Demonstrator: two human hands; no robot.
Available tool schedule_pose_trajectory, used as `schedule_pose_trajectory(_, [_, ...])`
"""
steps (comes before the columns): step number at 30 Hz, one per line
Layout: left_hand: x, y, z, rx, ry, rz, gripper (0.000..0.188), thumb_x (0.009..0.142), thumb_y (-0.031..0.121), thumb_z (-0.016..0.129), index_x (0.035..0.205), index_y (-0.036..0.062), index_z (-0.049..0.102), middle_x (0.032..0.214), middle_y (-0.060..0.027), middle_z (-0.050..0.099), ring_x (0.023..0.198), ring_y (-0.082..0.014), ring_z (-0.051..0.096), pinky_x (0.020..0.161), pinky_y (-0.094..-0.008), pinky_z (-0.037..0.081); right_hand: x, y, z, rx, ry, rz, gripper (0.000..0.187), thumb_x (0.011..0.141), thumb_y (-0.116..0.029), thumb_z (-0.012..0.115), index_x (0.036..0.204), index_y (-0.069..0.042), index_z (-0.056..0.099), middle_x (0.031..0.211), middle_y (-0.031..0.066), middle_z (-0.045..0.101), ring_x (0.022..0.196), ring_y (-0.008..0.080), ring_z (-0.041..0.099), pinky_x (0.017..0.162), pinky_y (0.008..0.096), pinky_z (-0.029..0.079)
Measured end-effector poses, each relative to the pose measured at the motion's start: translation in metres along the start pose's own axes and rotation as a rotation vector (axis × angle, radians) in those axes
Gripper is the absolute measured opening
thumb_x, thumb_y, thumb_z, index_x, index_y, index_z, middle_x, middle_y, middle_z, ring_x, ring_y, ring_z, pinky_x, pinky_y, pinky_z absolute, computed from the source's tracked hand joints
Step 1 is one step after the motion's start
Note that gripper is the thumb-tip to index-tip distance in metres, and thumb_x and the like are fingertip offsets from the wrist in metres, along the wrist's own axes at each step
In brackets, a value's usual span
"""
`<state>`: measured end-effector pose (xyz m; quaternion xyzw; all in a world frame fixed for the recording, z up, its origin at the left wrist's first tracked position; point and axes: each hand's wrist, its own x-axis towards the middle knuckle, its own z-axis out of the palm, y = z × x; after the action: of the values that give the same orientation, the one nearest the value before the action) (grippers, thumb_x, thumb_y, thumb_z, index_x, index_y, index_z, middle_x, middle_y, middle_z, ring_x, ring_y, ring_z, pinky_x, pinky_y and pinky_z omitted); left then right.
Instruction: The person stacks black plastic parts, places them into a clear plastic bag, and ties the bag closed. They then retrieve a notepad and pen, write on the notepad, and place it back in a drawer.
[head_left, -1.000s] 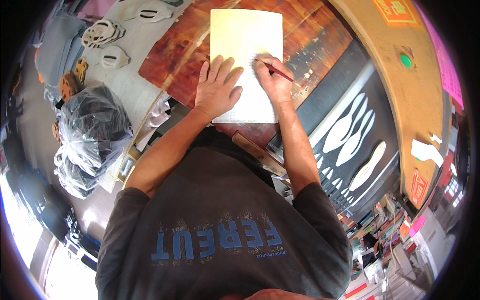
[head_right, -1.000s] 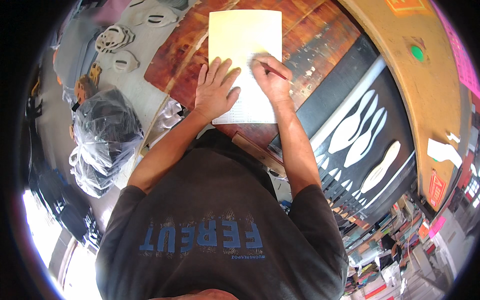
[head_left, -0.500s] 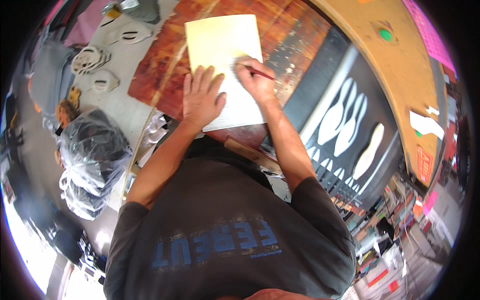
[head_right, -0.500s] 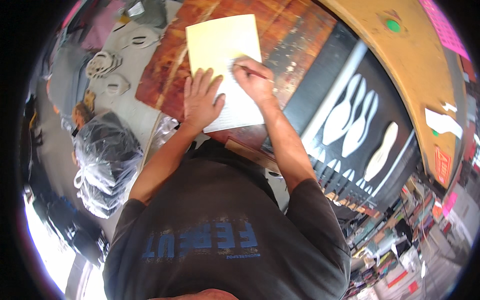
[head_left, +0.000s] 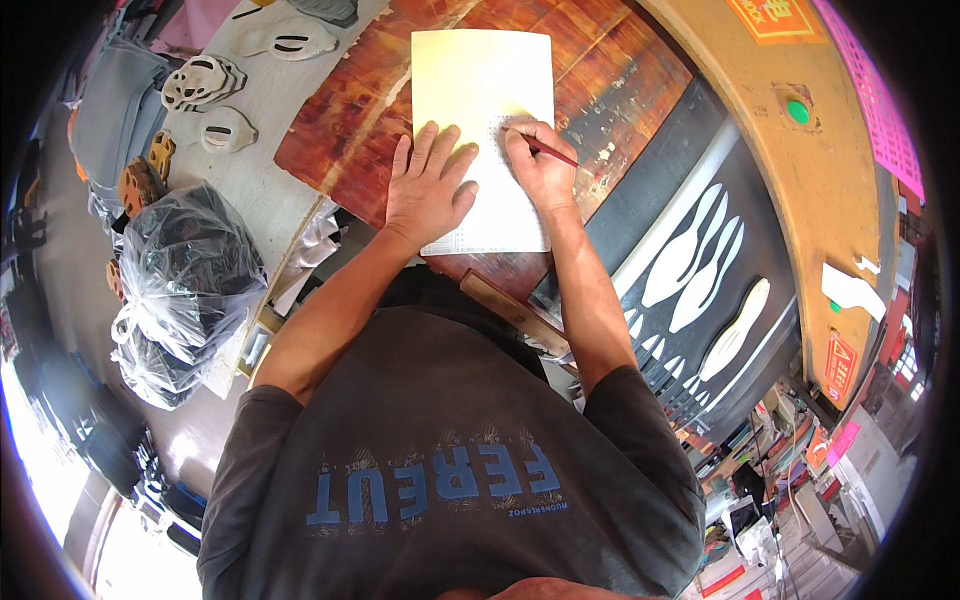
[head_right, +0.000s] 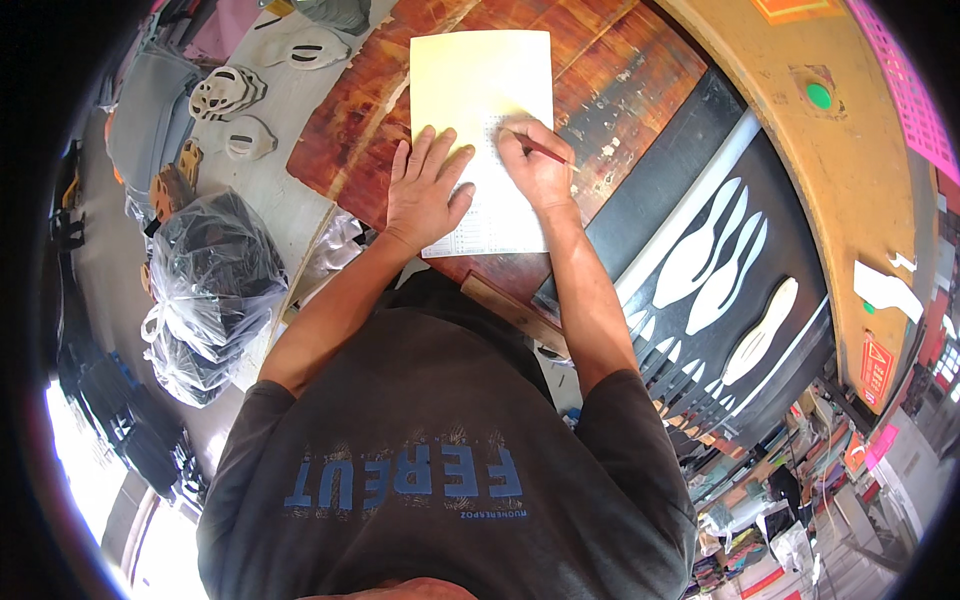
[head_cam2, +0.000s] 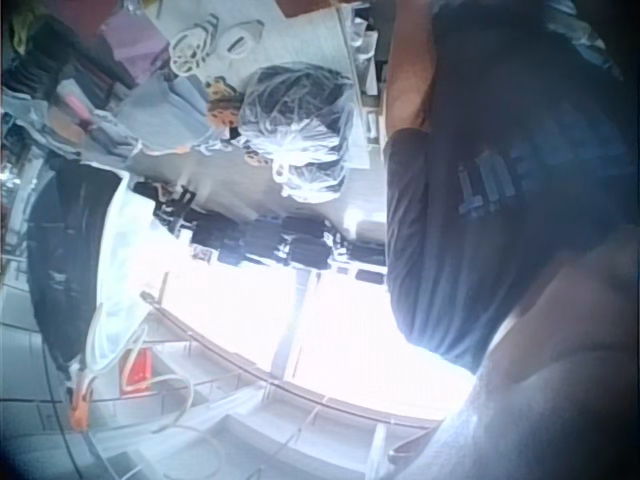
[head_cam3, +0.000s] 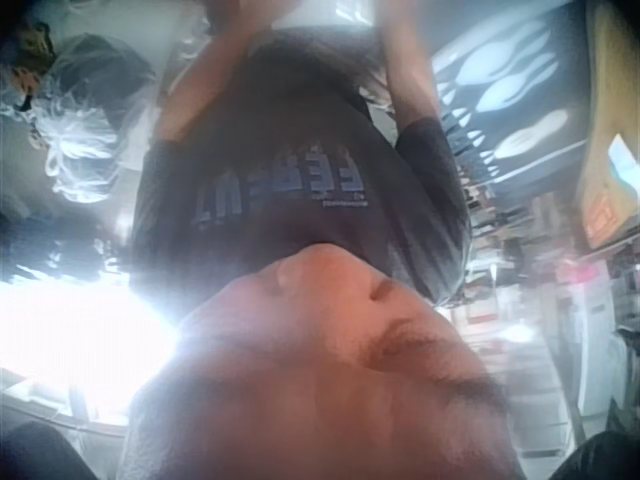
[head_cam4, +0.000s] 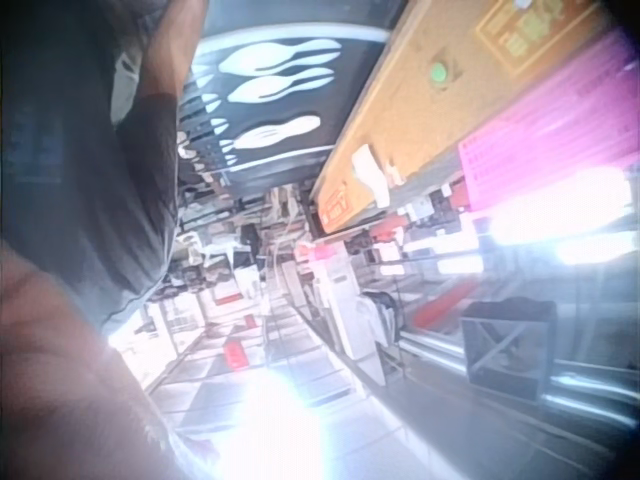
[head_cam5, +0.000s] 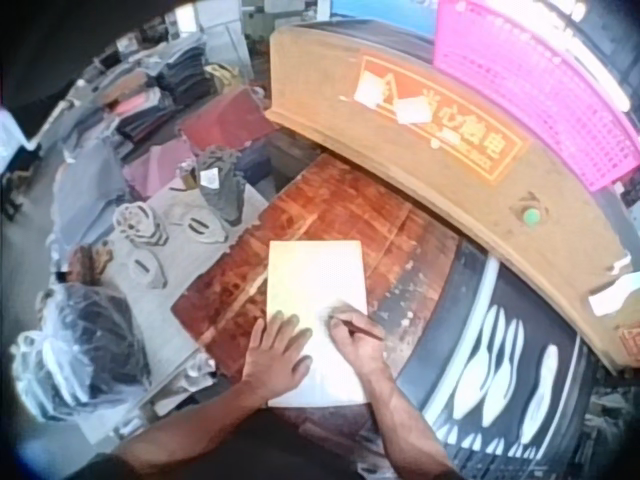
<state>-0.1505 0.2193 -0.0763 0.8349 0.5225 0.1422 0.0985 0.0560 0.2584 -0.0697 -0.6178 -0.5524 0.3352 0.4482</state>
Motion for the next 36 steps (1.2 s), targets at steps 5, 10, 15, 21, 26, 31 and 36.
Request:
schedule_pose_trajectory(5, [-0.0009, -0.0005, 0.0007, -0.002, 0.006, 0.003, 0.054, 0.099, 0.042, 0.064, 0.148, 0.0204, 0.062, 0.162, -0.0103, 0.046, 0.156, -0.0345, 0.034, 0.127, -0.0584, 0.021, -0.0004, 0.0036, -0.0004, -0.040, -0.010, 0.010, 0.012, 0.095, -0.014, 0.075, 0.103, -0.005, 0.079, 0.095, 0.0078, 0.080, 0.085, 0.0138, 0.073, 0.081, 0.0299, 0.059])
schedule_pose_trajectory(10, [0.0002, -0.0002, 0.0002, -0.001, 0.012, 0.004, 0.055, 0.097, 0.043, 0.065, 0.147, 0.0212, 0.062, 0.162, -0.0088, 0.046, 0.156, -0.0338, 0.033, 0.127, -0.0587, 0.021, 0.0007, 0.0015, -0.0005, -0.011, 0.010, 0.064, 0.014, 0.095, -0.017, 0.075, 0.102, -0.005, 0.079, 0.096, 0.0088, 0.080, 0.087, 0.0144, 0.074, 0.081, 0.0302, 0.059])
schedule_pose_trajectory(15, [-0.0001, -0.0004, -0.0006, -0.003, -0.002, 0.008, 0.054, 0.099, 0.042, 0.063, 0.148, 0.0200, 0.061, 0.163, -0.0108, 0.046, 0.156, -0.0347, 0.033, 0.127, -0.0580, 0.021, 0.0001, -0.0007, -0.0016, -0.083, 0.030, 0.084, 0.012, 0.094, -0.018, 0.076, 0.099, -0.007, 0.079, 0.088, 0.0090, 0.079, 0.080, 0.0152, 0.073, 0.076, 0.0311, 0.059])
schedule_pose_trajectory(21, [-0.0001, -0.0009, -0.0005, -0.014, 0.001, 0.009, 0.054, 0.099, 0.043, 0.062, 0.149, 0.0201, 0.061, 0.163, -0.0107, 0.046, 0.156, -0.0344, 0.033, 0.128, -0.0579, 0.020, 0.0011, -0.0016, 0.0002, -0.058, 0.065, 0.071, 0.015, 0.093, -0.020, 0.075, 0.100, -0.007, 0.079, 0.086, 0.0104, 0.078, 0.078, 0.0164, 0.074, 0.075, 0.0324, 0.059])
schedule_pose_trajectory(26, [0.0000, -0.0009, 0.0007, -0.013, 0.017, 0.005, 0.054, 0.096, 0.042, 0.067, 0.145, 0.0209, 0.063, 0.161, -0.0086, 0.047, 0.156, -0.0336, 0.033, 0.127, -0.0590, 0.021, 0.0014, -0.0013, -0.0005, -0.109, 0.067, 0.114, 0.017, 0.092, -0.022, 0.076, 0.100, -0.007, 0.080, 0.087, 0.0116, 0.079, 0.079, 0.0187, 0.075, 0.076, 0.0336, 0.059])
schedule_pose_trajectory(31, [-0.0005, -0.0011, 0.0013, -0.025, 0.027, 0.006, 0.054, 0.096, 0.042, 0.067, 0.145, 0.0206, 0.063, 0.161, -0.0084, 0.047, 0.156, -0.0336, 0.033, 0.127, -0.0589, 0.022, 0.0023, 0.0017, -0.0013, -0.111, 0.044, 0.134, 0.016, 0.091, -0.021, 0.076, 0.099, -0.008, 0.079, 0.086, 0.0117, 0.078, 0.078, 0.0195, 0.075, 0.075, 0.0342, 0.059])
schedule_pose_trajectory(36, [-0.0006, -0.0016, 0.0010, -0.027, 0.042, 0.012, 0.054, 0.096, 0.042, 0.067, 0.146, 0.0211, 0.063, 0.161, -0.0083, 0.047, 0.156, -0.0335, 0.033, 0.127, -0.0591, 0.022, 0.0021, 0.0015, 0.0002, -0.094, 0.073, 0.069, 0.015, 0.091, -0.021, 0.075, 0.098, -0.008, 0.080, 0.085, 0.0110, 0.078, 0.076, 0.0190, 0.074, 0.074, 0.0342, 0.059])
